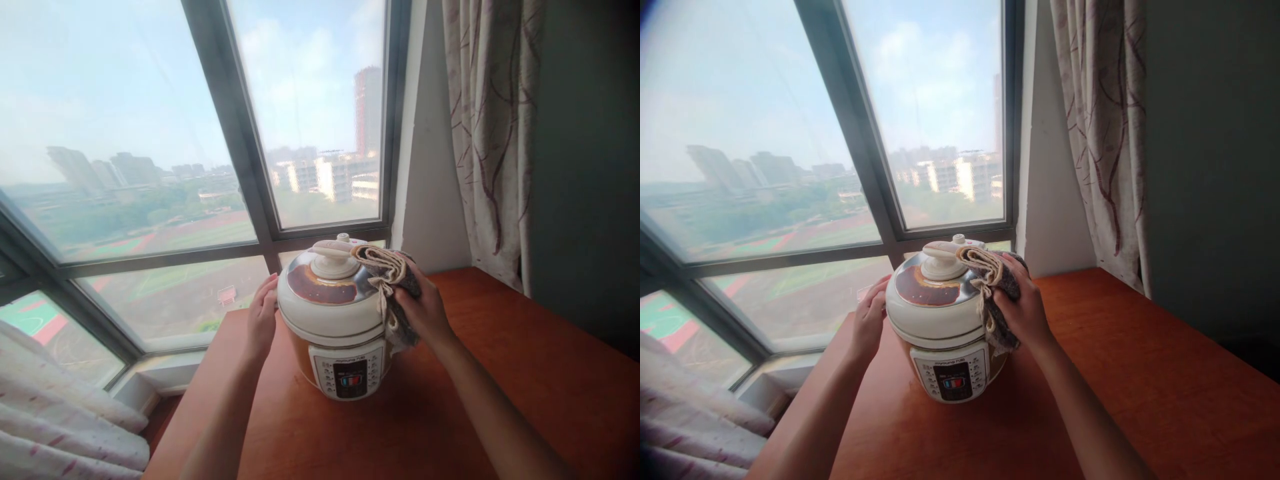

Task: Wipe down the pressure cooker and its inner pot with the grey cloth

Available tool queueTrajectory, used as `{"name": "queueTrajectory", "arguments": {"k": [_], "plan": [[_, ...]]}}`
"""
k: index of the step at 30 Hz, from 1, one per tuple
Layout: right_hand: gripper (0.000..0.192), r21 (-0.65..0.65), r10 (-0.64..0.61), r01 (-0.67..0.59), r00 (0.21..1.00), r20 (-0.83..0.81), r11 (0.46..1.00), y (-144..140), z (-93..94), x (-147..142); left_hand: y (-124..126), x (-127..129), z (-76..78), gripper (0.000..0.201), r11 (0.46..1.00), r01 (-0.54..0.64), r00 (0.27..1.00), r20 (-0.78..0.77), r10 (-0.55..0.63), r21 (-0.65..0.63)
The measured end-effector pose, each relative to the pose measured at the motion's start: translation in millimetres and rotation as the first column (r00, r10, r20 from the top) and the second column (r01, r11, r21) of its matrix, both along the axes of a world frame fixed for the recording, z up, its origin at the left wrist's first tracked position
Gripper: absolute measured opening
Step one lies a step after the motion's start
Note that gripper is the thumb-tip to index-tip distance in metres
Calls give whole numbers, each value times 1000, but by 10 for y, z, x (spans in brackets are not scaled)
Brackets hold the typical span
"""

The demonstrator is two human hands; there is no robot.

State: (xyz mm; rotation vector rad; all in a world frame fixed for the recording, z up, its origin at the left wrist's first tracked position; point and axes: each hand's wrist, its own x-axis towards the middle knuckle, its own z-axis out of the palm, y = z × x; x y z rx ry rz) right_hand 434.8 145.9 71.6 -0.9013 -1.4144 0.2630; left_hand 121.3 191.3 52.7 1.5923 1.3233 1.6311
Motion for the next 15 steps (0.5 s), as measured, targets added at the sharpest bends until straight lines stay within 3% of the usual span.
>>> {"name": "queueTrajectory", "arguments": {"k": [4,7,9,11,13,15], "plan": [[51,-19,-12,11,998,-70,1000,-50,-14,-70,-70,31,29,41,999,-35,999,27,35,-15],[47,49,7,-5,999,-45,999,-237,-172,-168,-91,41,28,40,999,-45,999,17,45,-4],[46,69,6,-2,998,-59,998,-408,-398,-260,-87,39,21,40,999,-53,999,-2,53,8],[52,3,-28,29,987,-158,1000,-586,-724,-372,-78,37,18,41,998,-63,998,-9,63,15],[54,-186,-108,55,950,-292,981,-730,-1089,-486,-74,39,25,41,998,-67,998,-7,67,13],[50,-377,-226,63,886,-405,924,-808,-1397,-572,-79,47,38,41,998,-67,998,-14,67,17]]}}
